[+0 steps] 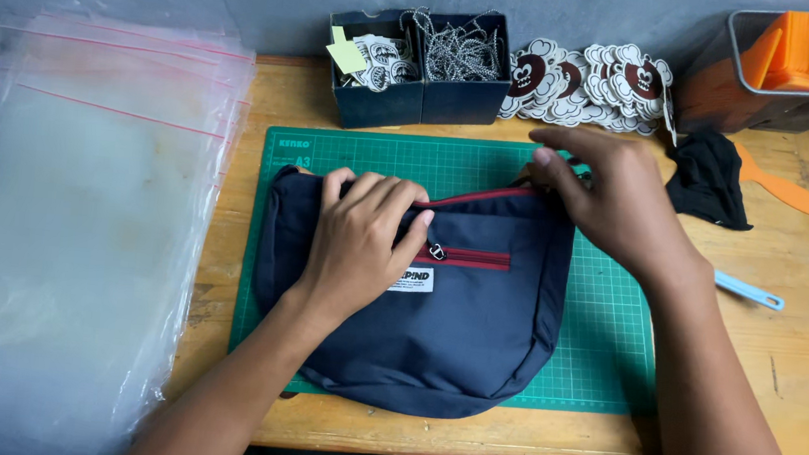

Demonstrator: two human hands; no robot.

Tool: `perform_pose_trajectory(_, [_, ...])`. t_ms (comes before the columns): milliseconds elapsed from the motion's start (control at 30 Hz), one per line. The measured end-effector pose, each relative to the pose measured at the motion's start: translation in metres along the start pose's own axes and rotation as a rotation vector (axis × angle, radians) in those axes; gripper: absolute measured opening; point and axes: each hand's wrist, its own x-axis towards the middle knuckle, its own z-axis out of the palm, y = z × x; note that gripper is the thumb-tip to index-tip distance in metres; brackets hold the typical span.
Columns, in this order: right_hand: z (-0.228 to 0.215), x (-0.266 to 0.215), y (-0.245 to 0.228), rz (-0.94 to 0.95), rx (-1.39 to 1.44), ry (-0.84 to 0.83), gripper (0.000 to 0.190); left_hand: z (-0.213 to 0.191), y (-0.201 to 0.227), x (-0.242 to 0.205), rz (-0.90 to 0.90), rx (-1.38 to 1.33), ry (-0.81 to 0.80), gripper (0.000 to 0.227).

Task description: The person prepares a textile bag for packaging by cleaning the surface with a small tool, attaching a decorative tag to the strap, adjusting the buckle, and placing the entire bag inside a clear plastic sleeve.

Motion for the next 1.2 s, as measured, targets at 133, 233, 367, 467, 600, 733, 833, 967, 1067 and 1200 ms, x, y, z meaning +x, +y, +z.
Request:
perform_pose_trajectory(133, [-0.03,0.002,-0.039,0.289,0.485,-0.011,0.032,-0.026,0.021,0.013,0.037,0.035,0.013,0.007])
perform_pose_trajectory(233, [-0.037,0.0,-0.037,0.391,0.688,0.032,0.03,-0.026,0.02,0.013,0.05,0.053,0.008,0.007])
perform_pose_trajectory(367, [-0.017,-0.001,0.007,0.163,0.117,-0.015,0.034,-0.025,0.02,0.013,0.049,0.059,0.011,0.006])
perform_pose_trajectory(467, [-0.005,-0.001,0.031,0.088,-0.012,-0.224,0.041,-0.025,0.019,0.012,0.05,0.063,0.009,0.007])
perform_pose_trajectory(600, [-0.005,-0.001,0.048,0.137,-0.049,-0.349,0.069,-0.023,0.018,0.01,0.046,0.079,0.0,0.007])
perform_pose_trajectory(733, [-0.014,0.001,0.048,0.296,0.037,-0.358,0.067,-0.022,0.016,0.01,0.038,0.072,-0.017,0.006])
perform_pose_trajectory(833, [-0.022,0.0,0.046,0.408,0.114,-0.287,0.047,-0.021,0.017,0.009,0.033,0.074,-0.02,0.007])
perform_pose_trajectory(967, [-0.036,-0.001,0.035,0.576,0.229,-0.27,0.036,-0.021,0.016,0.008,0.039,0.067,-0.018,0.008])
perform_pose_trajectory(1067, [-0.044,-0.012,0.063,0.634,0.4,-0.189,0.013,-0.021,0.016,0.008,0.041,0.071,-0.024,0.007])
perform_pose_trajectory(1200, [-0.063,-0.019,0.073,0.645,0.645,-0.129,0.026,-0.02,0.015,0.007,0.042,0.073,-0.022,0.006])
